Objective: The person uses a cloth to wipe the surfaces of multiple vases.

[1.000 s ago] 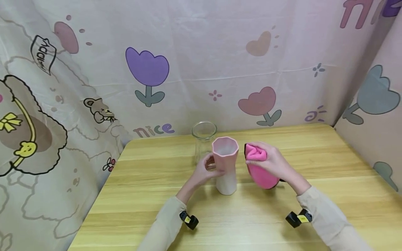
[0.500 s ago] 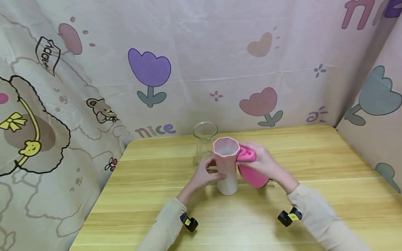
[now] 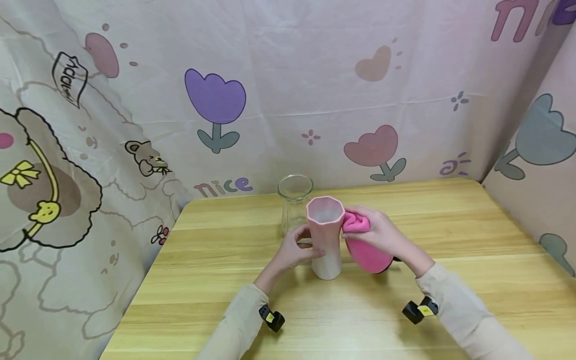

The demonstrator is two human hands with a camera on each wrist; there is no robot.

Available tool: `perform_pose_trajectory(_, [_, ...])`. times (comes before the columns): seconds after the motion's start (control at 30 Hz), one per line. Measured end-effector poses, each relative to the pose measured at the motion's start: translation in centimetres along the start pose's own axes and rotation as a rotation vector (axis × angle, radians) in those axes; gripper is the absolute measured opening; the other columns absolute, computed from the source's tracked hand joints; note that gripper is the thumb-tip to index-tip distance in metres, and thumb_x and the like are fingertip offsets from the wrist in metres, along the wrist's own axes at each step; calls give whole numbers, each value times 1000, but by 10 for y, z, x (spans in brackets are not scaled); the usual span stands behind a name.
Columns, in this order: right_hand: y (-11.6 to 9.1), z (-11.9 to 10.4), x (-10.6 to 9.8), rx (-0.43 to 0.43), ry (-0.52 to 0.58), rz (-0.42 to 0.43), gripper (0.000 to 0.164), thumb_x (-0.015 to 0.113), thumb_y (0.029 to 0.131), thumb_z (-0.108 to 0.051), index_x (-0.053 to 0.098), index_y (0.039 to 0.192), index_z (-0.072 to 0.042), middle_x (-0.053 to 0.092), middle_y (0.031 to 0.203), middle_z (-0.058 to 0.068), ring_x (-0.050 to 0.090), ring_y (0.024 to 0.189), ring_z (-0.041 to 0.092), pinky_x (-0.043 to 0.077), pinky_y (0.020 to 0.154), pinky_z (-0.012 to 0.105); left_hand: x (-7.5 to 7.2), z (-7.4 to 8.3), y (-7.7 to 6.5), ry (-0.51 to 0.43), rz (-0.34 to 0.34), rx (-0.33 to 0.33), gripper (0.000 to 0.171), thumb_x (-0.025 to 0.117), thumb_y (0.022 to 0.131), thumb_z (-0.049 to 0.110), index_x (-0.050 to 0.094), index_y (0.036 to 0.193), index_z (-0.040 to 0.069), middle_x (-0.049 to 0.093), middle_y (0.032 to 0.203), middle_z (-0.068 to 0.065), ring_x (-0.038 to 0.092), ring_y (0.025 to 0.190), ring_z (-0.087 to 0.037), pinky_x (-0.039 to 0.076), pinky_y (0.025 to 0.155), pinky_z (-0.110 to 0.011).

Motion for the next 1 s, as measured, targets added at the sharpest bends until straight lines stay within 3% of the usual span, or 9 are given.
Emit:
perform_pose_trajectory(0.1, [2, -1, 3, -34, -27, 9, 47, 78, 70, -15, 59, 111, -2, 62, 102, 8, 57, 92, 21, 50, 78, 38, 0, 0, 0, -3, 1, 2, 53, 73, 69, -5, 52, 119, -4, 56, 111, -21, 54, 103, -33, 48, 88, -43])
perform_pose_trajectory(0.3, [-9, 20, 31, 59, -49, -152, 46, 77, 71, -20, 60, 109, -2, 63, 94, 4, 58, 86, 15, 51, 75, 31, 1, 1, 0, -5, -11, 1, 54, 73, 70, -4, 51, 120, -4, 56, 112, -21, 54, 103, -33, 47, 88, -43])
perform_pose_trajectory(0.37, [-11, 21, 33, 66, -65, -171, 46, 78, 71, -21, 60, 108, -3, 63, 93, 2, 58, 85, 14, 51, 75, 30, 1, 1, 0, -9, -8, -2, 54, 73, 70, -4, 51, 119, -4, 56, 112, -21, 53, 103, -33, 47, 88, -43])
perform_pose_trajectory(0.63, [-2, 5, 17, 8, 20, -55, 50, 78, 69, -15, 58, 112, -1, 62, 104, 9, 58, 94, 21, 50, 81, 39, -1, 1, -1, -14, 0, -21, 54, 73, 69, -4, 52, 119, -3, 56, 113, -20, 54, 103, -32, 47, 89, -41])
perform_pose_trajectory(0.87, [-9, 24, 38, 92, 1, -196, 46, 78, 70, -18, 59, 109, -4, 63, 94, 2, 58, 86, 14, 50, 76, 31, 0, 1, -1, 4, -13, -35, 55, 73, 71, -3, 51, 121, -3, 55, 116, -19, 55, 103, -30, 47, 90, -40])
perform_pose_trajectory(1.0, [-13, 27, 52, 62, -110, -279, 40, 79, 67, -19, 62, 101, -8, 63, 88, -2, 58, 81, 14, 50, 73, 31, 0, 1, -1, 3, -13, -43, 56, 73, 71, -2, 50, 122, -2, 54, 117, -19, 54, 104, -31, 47, 90, -39])
Point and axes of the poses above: each hand's wrist, its own y-axis towards the middle knuckle, its own x-axis out of the palm, z = x × y, the point moved 7 cm from there along y, towards the middle knuckle
